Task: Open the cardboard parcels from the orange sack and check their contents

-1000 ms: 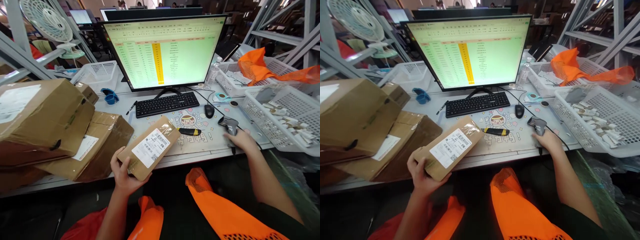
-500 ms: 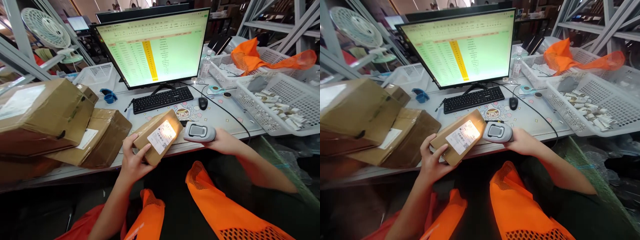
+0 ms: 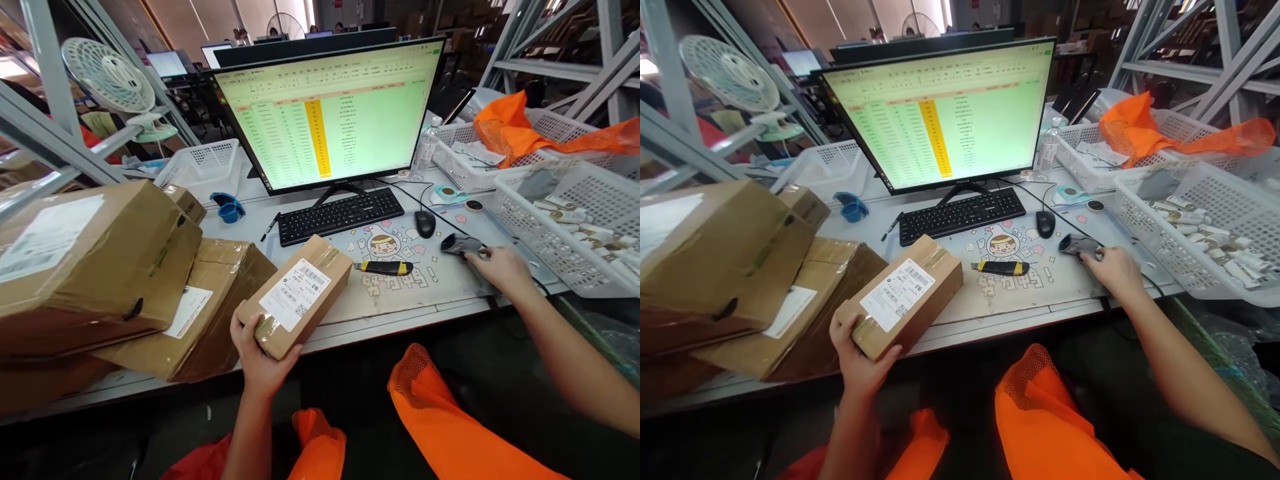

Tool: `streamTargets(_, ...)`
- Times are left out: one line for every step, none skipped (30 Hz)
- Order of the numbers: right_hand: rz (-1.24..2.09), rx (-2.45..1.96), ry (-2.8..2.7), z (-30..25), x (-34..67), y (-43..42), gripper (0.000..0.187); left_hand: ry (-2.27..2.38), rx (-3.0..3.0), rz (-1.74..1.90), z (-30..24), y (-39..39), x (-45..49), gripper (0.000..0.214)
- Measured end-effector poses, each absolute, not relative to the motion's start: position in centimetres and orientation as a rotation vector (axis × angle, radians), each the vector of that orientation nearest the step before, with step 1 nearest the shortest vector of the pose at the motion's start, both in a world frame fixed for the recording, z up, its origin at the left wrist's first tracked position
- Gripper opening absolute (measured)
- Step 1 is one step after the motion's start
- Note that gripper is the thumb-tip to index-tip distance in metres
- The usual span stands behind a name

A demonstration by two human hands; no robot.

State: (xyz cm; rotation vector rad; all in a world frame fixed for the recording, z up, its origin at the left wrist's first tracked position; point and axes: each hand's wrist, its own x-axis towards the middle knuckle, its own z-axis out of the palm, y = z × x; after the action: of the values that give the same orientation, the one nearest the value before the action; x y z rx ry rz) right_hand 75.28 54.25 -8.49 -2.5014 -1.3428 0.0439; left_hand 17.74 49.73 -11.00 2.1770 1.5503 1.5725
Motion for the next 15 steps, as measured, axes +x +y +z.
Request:
streamTargets(-0.138,-2.479,-1.376,-8.1,74.0,55.0,0.049,1.557,2.139,1.602,-11.3,50.1,17.8,0.080)
streamTargets(-0.233,-2.399,-1.450,-7.6,72.2,56.1,0.048,1.558,2.108,1.641,-11.5,50.5,17.9,0.077)
streamTargets(-0.251,-2.291,-1.550,-7.2,69.9,57.6,0.046,1.550,2.088,1.685,-11.7,50.9,17.9,0.075)
streamTargets(-0.155,-2.167,-1.697,-6.9,67.4,59.6,0.044,1.525,2.079,1.725,-11.8,51.3,17.8,0.073)
streamTargets(-0.029,-2.057,-1.865,-6.8,64.9,61.7,0.043,1.478,2.079,1.749,-11.9,51.6,17.7,0.071)
streamTargets(0.044,-2.002,-1.973,-6.9,62.5,64.0,0.045,1.409,2.078,1.755,-12.0,51.9,17.5,0.070)
streamTargets(0.056,-1.975,-2.013,-7.1,60.5,66.2,0.047,1.338,2.064,1.741,-12.1,52.0,17.3,0.069)
streamTargets(0.066,-1.963,-2.038,-7.6,58.8,68.2,0.050,1.279,2.036,1.713,-12.2,52.0,17.1,0.069)
streamTargets(0.060,-1.968,-2.044,-8.1,57.6,69.9,0.054,1.237,1.998,1.692,-12.2,51.8,17.0,0.070)
streamTargets(0.050,-1.975,-2.041,-8.6,56.8,71.2,0.058,1.218,1.949,1.687,-12.4,51.5,16.8,0.071)
streamTargets(0.043,-1.982,-2.038,-9.0,56.3,72.2,0.061,1.216,1.886,1.697,-12.5,51.0,16.7,0.070)
streamTargets(0.035,-1.987,-2.034,-9.4,56.1,73.0,0.063,1.226,1.810,1.716,-12.7,50.6,16.7,0.068)
streamTargets(0.028,-1.991,-2.029,-9.6,56.0,73.7,0.064,1.239,1.727,1.744,-12.8,50.1,16.7,0.068)
streamTargets(0.022,-1.995,-2.024,-9.6,56.0,74.3,0.063,1.251,1.642,1.774,-13.0,49.8,16.6,0.070)
streamTargets(0.020,-1.999,-2.021,-9.5,56.1,74.8,0.061,1.268,1.566,1.790,-13.2,49.6,16.6,0.075)
